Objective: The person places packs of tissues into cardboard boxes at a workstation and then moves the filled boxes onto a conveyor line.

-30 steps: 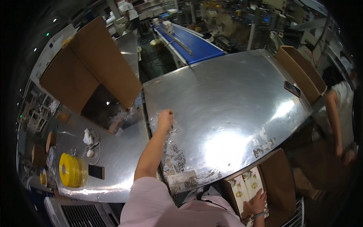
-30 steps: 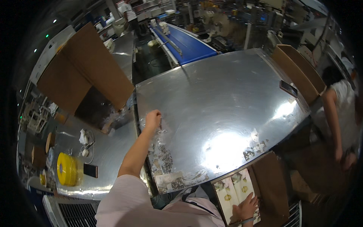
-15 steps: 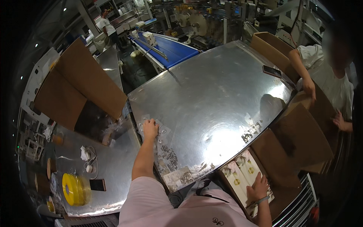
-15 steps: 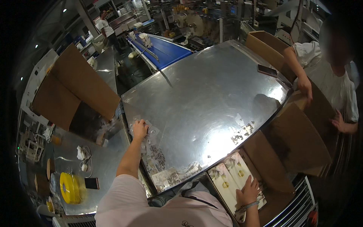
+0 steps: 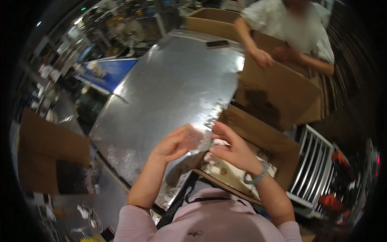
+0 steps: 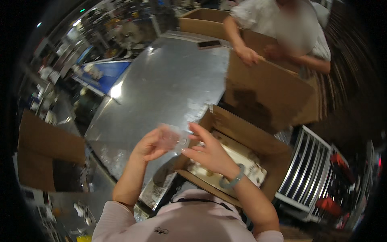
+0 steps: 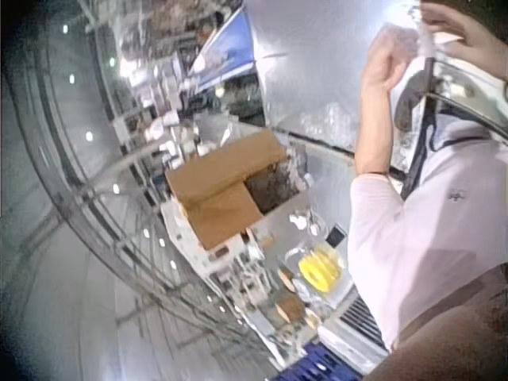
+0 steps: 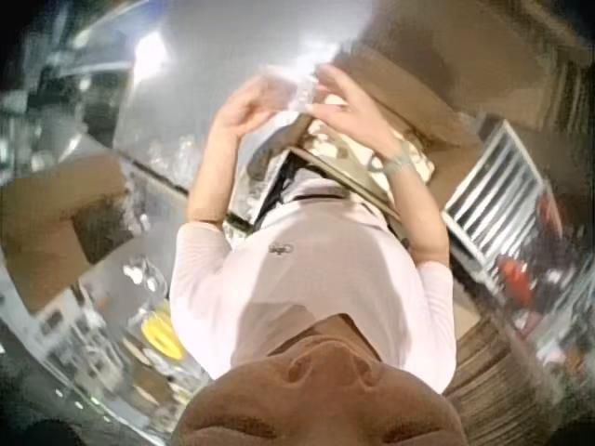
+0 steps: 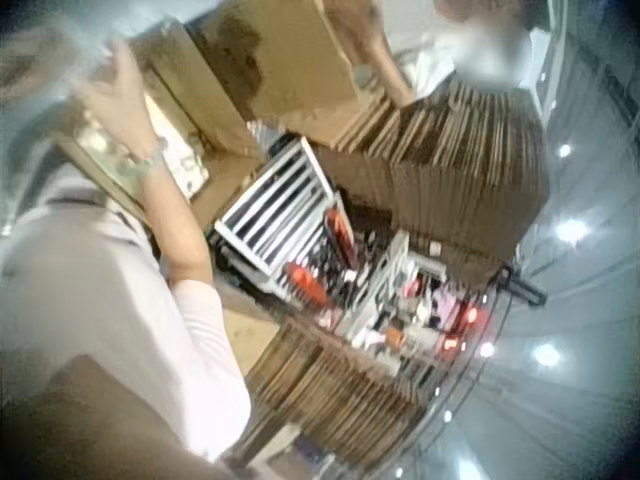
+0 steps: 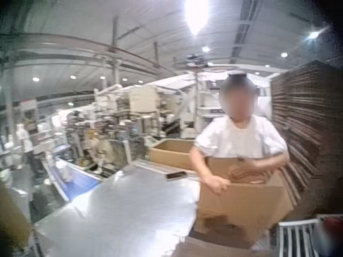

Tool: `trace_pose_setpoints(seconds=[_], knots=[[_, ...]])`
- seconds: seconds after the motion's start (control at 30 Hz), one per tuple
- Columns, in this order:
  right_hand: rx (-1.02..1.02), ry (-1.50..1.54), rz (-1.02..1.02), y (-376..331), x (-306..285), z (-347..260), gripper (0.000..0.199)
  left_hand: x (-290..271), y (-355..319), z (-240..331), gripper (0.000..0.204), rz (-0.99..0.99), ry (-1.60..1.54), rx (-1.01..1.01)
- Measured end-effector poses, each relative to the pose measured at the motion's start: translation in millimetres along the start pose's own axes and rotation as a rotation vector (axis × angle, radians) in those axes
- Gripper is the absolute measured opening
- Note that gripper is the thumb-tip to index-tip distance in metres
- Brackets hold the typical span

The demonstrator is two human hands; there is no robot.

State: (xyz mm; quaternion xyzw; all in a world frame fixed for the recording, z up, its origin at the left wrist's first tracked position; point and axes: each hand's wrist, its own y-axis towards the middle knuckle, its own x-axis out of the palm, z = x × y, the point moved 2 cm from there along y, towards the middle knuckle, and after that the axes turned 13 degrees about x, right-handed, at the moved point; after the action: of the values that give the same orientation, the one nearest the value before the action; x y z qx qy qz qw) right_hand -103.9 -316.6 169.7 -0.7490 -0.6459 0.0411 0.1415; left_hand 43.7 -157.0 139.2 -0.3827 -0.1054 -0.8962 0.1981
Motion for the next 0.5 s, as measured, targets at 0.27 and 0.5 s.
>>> trace_pose_setpoints(seconds=[0.27,0.5], knots=[[0.128,0.236,0.387,-42,-65,62,0.015,46,56,-115,0.035,-0.041,-0.201,-0.374],[0.455,0.018,0.466,-57,-94,126,0.02,20,60,-171,0.027,0.012,0.61,-0.663]])
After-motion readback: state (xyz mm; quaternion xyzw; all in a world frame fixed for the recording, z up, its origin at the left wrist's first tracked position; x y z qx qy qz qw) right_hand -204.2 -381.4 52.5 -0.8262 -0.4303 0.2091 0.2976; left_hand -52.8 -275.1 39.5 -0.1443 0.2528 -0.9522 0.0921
